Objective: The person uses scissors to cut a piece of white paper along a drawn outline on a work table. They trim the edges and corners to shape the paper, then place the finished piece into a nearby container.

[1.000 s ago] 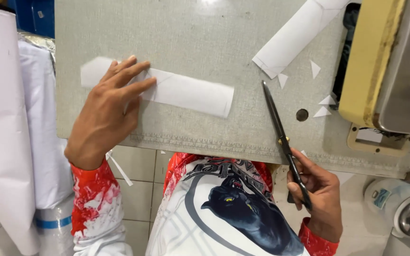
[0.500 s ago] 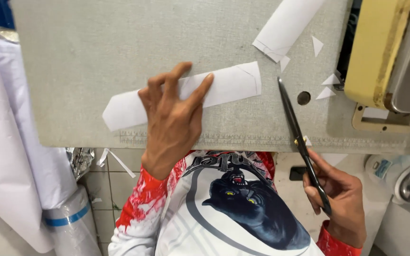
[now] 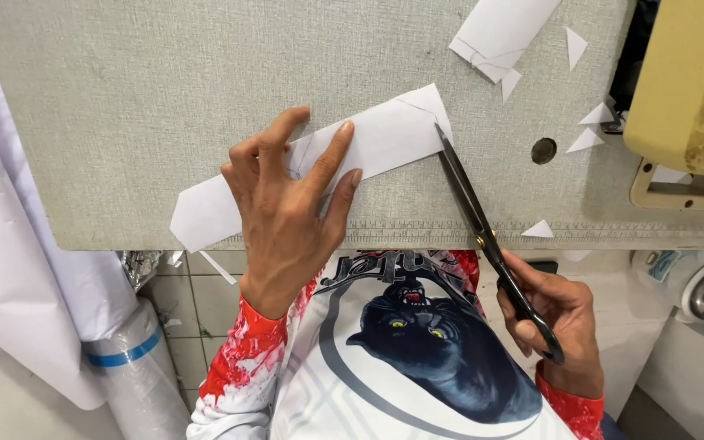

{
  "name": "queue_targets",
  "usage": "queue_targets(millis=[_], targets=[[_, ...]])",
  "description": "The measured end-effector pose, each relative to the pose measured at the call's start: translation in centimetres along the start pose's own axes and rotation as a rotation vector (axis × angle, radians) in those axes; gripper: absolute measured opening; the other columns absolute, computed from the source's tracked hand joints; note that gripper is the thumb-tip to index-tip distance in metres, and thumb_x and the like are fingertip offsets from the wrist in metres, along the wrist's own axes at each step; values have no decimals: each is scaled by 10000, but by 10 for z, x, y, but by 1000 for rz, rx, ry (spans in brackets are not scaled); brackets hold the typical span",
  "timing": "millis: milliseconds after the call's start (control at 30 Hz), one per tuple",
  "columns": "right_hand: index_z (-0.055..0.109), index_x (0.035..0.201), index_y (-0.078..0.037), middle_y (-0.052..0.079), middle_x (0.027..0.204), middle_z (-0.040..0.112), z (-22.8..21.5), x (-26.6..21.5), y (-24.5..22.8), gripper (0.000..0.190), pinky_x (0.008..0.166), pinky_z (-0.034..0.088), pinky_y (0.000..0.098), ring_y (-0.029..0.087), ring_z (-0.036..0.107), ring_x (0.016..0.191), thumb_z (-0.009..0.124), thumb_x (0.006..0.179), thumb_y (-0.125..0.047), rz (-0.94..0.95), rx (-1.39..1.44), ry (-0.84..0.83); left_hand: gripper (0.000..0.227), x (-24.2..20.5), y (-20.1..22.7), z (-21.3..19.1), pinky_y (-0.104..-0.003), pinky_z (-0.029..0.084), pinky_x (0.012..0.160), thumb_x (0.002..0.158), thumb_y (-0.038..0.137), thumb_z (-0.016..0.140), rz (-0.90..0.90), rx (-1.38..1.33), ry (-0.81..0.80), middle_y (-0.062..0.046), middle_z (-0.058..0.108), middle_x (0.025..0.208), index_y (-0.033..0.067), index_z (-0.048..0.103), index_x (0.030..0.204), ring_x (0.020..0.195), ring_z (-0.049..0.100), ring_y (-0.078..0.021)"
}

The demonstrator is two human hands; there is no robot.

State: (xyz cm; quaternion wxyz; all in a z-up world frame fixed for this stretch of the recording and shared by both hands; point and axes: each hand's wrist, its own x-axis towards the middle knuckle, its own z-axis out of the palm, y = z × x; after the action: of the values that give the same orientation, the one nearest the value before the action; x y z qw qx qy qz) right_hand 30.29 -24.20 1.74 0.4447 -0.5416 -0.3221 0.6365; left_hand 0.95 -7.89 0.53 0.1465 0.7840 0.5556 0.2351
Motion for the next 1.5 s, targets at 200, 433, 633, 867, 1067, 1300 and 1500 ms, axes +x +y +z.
queue_targets(millis=[200, 433, 633, 867, 1067, 1300, 1500], targets=[[449, 1488, 51, 87, 733, 568, 6, 0, 18, 789, 317, 399, 156, 100, 482, 478, 813, 878, -291, -44, 66, -20, 296, 0, 0, 1, -470, 366, 912, 1055, 325, 747, -1, 22, 1, -130, 514, 1414, 194, 720, 1319, 1135, 445, -329], [453, 1519, 15, 82, 845, 619, 15, 2, 27, 791, 426, 343, 199, 104, 429, 571, 824, 925, -353, -79, 218, -43, 275, 1, -1, 1, -463, 377, 924, 1070, 307, 727, 7, 39, 21, -142, 548, 1396, 195, 713, 1322, 1103, 453, -327], [446, 1524, 11, 93, 769, 509, 19, 1, 25, 797, 440, 359, 190, 91, 390, 534, 833, 895, -289, -40, 182, 3, 294, 0, -1, 1, -469, 383, 929, 1072, 323, 729, 3, 41, 9, -143, 543, 1407, 201, 699, 1339, 1111, 455, -329], [470, 1515, -11, 96, 794, 481, 28, 4, 19, 753, 429, 339, 175, 100, 366, 575, 820, 891, -244, -48, 150, 35, 292, 1, -1, 1, -481, 380, 927, 1078, 342, 700, 2, 49, -3, -153, 540, 1405, 193, 705, 1330, 1103, 450, -336], [476, 1497, -8, 61, 722, 490, 25, 5, 20, 782, 387, 319, 189, 120, 396, 582, 829, 850, -267, -48, 47, 64, 291, 0, -3, 2, -479, 386, 913, 1086, 356, 692, -1, 60, -19, -140, 523, 1422, 210, 706, 1337, 1104, 452, -336], [478, 1494, -23, 41, 700, 469, 24, 6, 19, 809, 366, 305, 183, 99, 378, 548, 826, 843, -354, -43, -25, 70, 285, 0, -2, 1, -476, 387, 910, 1083, 351, 696, -10, 53, -17, -136, 537, 1409, 216, 705, 1334, 1095, 456, -336], [489, 1496, -28, 49, 739, 526, 30, 11, 16, 740, 381, 351, 187, 74, 393, 486, 794, 892, -328, -58, 4, 58, 290, 0, -2, 1, -481, 390, 925, 1082, 343, 703, -11, 69, -36, -137, 528, 1423, 236, 684, 1351, 1100, 458, -335]])
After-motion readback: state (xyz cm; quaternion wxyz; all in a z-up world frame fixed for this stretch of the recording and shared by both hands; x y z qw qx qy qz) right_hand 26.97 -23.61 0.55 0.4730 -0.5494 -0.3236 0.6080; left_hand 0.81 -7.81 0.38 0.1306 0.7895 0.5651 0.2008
